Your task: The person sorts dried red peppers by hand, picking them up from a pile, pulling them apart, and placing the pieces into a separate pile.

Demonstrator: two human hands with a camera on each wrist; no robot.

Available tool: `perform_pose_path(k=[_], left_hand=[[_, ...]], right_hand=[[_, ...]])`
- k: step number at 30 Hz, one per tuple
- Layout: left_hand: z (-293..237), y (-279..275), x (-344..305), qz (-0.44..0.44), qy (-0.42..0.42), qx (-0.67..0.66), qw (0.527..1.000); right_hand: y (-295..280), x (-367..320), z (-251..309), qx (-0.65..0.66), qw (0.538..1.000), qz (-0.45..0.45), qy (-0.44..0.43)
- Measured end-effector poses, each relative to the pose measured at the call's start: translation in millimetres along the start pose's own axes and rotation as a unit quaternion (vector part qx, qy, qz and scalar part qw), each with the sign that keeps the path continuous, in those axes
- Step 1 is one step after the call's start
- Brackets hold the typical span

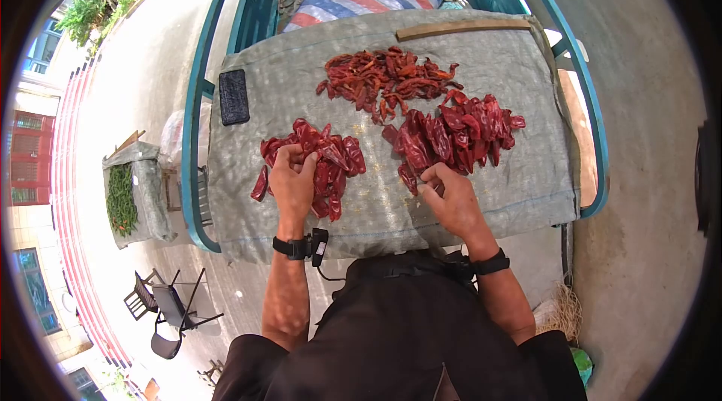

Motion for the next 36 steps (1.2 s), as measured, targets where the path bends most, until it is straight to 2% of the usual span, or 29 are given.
perform_pose_path(k=[2, 4, 7, 11, 15, 20, 23, 31, 34, 36], left_hand=[[-1, 2, -4, 0.089, -0.028, -0.166, 0.982], [-9, 6, -14, 0.194, -0.061, -0.337, 0.919], [-11, 19, -28, 0.279, -0.089, -0.391, 0.873], [-24, 42, -45, 0.343, -0.090, -0.398, 0.847], [-24, 55, -53, 0.396, -0.064, -0.354, 0.845], [-28, 62, -57, 0.398, -0.052, -0.329, 0.855], [-27, 67, -60, 0.394, -0.053, -0.314, 0.862], [-18, 72, -65, 0.401, -0.072, -0.290, 0.866], [-19, 71, -68, 0.406, -0.107, -0.295, 0.858], [-17, 73, -68, 0.417, -0.157, -0.336, 0.830]], right_hand=[[2, 1, -1, 0.013, 1.000, 0.006, 0.007], [7, 4, -2, 0.058, 0.998, 0.026, 0.023], [16, 7, 5, 0.145, 0.987, 0.049, 0.043], [27, 13, 18, 0.240, 0.964, 0.080, 0.076], [30, 17, 24, 0.243, 0.967, 0.045, 0.058], [31, 16, 19, 0.220, 0.974, 0.018, 0.058], [34, 15, 12, 0.156, 0.988, -0.012, 0.006], [32, 11, 6, 0.252, 0.963, 0.051, 0.075], [33, 8, -2, 0.291, 0.950, 0.051, 0.105], [32, 7, -5, 0.299, 0.947, 0.055, 0.108]])
Point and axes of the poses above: each hand's wrist, its own x-axis towards the middle knuckle, its own y-axis out of the palm, z = x × y, the point moved 2 cm from there along x, towards the middle knuckle, and after that the axes turned 11 degrees about -y, right-handed, at the moved point
